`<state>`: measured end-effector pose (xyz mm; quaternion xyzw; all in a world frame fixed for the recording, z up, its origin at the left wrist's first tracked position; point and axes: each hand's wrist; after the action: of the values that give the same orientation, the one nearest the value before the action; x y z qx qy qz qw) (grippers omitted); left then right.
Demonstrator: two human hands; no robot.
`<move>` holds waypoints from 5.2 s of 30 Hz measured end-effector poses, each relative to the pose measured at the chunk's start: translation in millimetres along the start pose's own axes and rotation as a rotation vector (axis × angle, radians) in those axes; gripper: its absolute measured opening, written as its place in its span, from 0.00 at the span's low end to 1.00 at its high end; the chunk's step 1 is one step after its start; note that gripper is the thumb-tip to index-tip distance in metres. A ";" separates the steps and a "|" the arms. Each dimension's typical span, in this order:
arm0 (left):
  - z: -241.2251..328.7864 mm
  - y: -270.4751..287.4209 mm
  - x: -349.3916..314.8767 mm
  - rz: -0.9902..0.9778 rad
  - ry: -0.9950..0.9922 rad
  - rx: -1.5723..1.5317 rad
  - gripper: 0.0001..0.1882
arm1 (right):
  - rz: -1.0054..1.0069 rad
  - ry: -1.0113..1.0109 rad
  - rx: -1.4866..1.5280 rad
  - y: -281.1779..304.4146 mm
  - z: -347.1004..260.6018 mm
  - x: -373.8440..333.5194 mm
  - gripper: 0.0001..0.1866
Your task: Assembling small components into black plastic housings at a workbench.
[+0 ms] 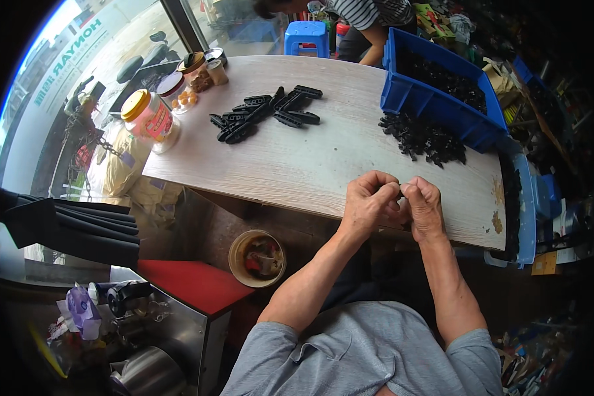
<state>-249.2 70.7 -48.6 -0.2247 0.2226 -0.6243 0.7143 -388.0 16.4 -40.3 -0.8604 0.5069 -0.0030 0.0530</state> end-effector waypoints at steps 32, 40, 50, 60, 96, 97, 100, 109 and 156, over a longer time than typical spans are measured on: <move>104.7 152.5 20.5 0.235 -0.742 1.908 0.14 | 0.501 -0.327 -0.249 108.5 -34.6 35.8 0.09; 96.5 142.6 26.3 0.066 -0.671 1.869 0.16 | 0.361 -0.285 -0.525 95.5 -32.8 53.4 0.08; 88.0 140.2 18.6 0.426 -0.813 1.442 0.16 | 0.336 -0.208 -0.767 91.6 -27.6 56.2 0.10; 0.1 15.3 -19.4 0.124 -0.196 0.355 0.10 | 0.317 -0.228 -0.672 107.6 -21.3 51.8 0.07; 65.4 91.9 15.9 0.820 -0.641 1.556 0.19 | -0.002 -0.026 0.089 28.4 -1.4 -1.6 0.08; 72.2 102.9 16.3 0.774 -0.532 1.654 0.19 | -0.025 -0.015 0.106 28.3 -0.3 0.3 0.07; 73.1 116.0 18.7 0.688 -0.426 1.836 0.15 | -0.019 -0.009 0.160 25.0 2.0 2.9 0.07; 13.5 42.2 -0.9 0.062 -0.257 0.404 0.12 | -0.032 0.043 0.313 13.8 -1.0 8.0 0.07; 64.5 98.5 26.8 0.616 -0.771 1.314 0.17 | 0.237 -0.063 0.183 39.1 -16.7 -13.7 0.20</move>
<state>-129.3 58.8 -57.0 0.1121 -0.3977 -0.2823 0.8658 -429.7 8.0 -26.7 -0.7857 0.6007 -0.0156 0.1471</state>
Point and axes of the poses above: each hand's wrist, its own x-axis towards the middle knuckle, its own y-axis out of the back of the hand, z = x × y, and after that the axes turned 6 degrees about -z, right-handed
